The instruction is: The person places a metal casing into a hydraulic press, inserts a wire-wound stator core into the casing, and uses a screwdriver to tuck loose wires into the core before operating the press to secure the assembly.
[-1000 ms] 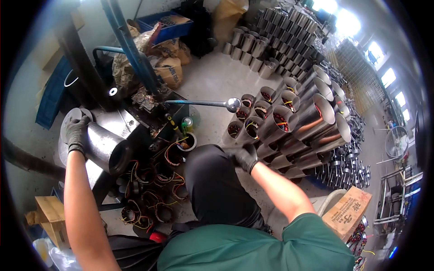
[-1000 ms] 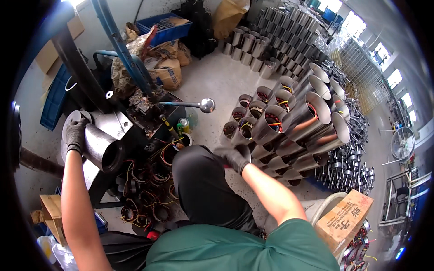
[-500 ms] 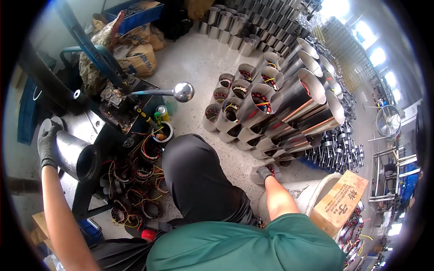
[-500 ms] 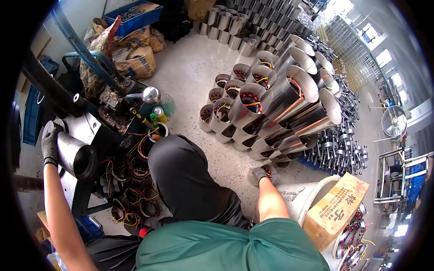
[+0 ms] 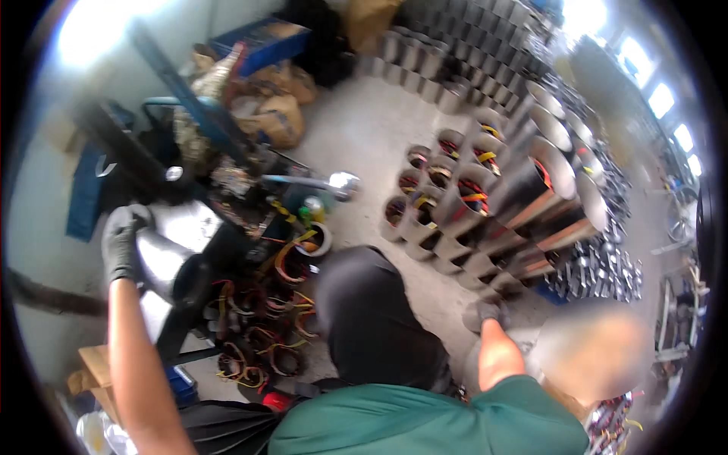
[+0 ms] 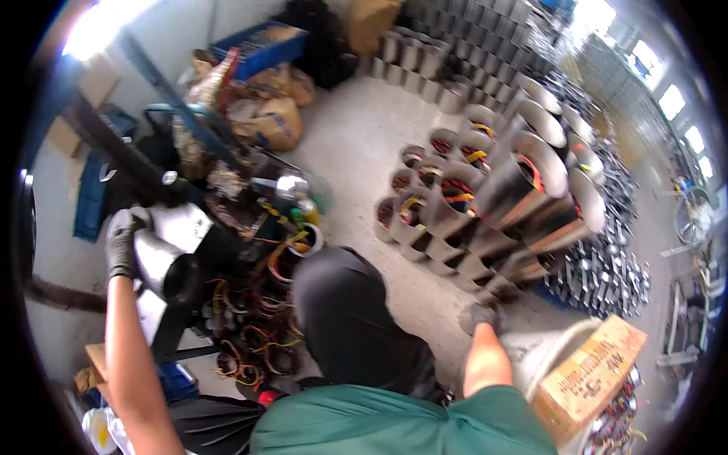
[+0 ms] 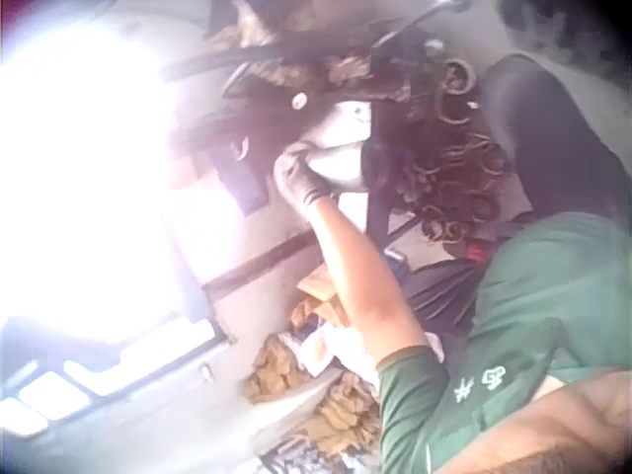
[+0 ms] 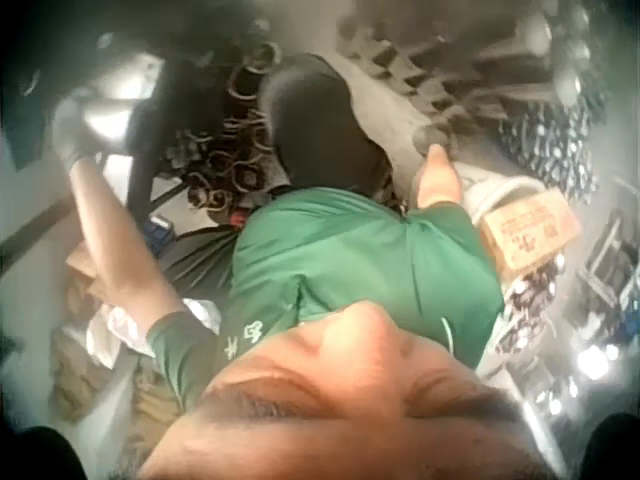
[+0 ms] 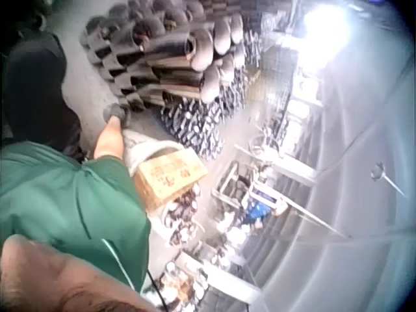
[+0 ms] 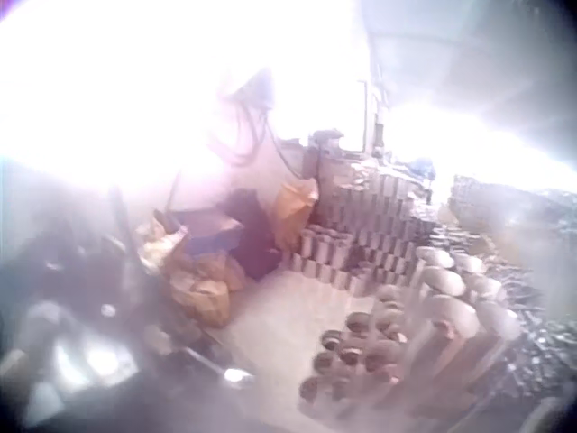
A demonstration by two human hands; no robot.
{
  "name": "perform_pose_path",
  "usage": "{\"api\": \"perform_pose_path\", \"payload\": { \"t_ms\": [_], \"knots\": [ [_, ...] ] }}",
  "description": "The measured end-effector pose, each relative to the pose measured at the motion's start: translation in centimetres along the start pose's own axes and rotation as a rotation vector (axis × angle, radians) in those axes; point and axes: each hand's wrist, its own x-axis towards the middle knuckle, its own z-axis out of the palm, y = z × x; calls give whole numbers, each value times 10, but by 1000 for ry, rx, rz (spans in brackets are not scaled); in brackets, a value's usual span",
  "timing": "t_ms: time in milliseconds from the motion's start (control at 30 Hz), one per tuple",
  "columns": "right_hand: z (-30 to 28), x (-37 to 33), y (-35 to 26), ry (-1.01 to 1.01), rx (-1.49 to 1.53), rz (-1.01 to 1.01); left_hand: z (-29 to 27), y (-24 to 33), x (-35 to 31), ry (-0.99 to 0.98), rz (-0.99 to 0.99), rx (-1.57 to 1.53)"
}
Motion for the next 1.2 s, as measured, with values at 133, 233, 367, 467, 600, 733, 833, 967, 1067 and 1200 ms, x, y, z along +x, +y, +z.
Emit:
{"api": "perform_pose_path", "payload": {
  "t_ms": [133, 233, 367, 467, 600, 733, 833, 967, 1067, 1200],
  "knots": [
    [-79, -191, -95, 299, 692, 101, -34, -15, -21, 225, 185, 222],
    [-3, -50, -83, 422, 1267, -248, 23, -32, 18, 408, 41, 548],
    [-40, -161, -201, 106, 921, -1060, 18, 35, -41, 422, -128, 203],
    [-163, -360, -260, 66, 846, -1668, 17, 34, -65, 505, 85, -167],
    [-239, -539, -270, -78, 711, -2214, 11, 5, -115, 606, 92, -247],
    [-181, -630, -294, -1096, 570, -1628, 22, -7, -154, 493, -289, -854],
    [-115, -662, -339, -1550, 710, -1366, 43, 3, -156, 274, -378, -1199],
    [-79, -723, -357, -1837, 824, -891, 53, -27, -146, 149, -593, -1238],
    [-65, -694, -379, -1220, 545, -1733, 61, -1, -138, 182, -635, -1174],
    [-83, -729, -369, -1152, 560, -1831, 34, 16, -142, 165, -690, -1039]
  ]
}}
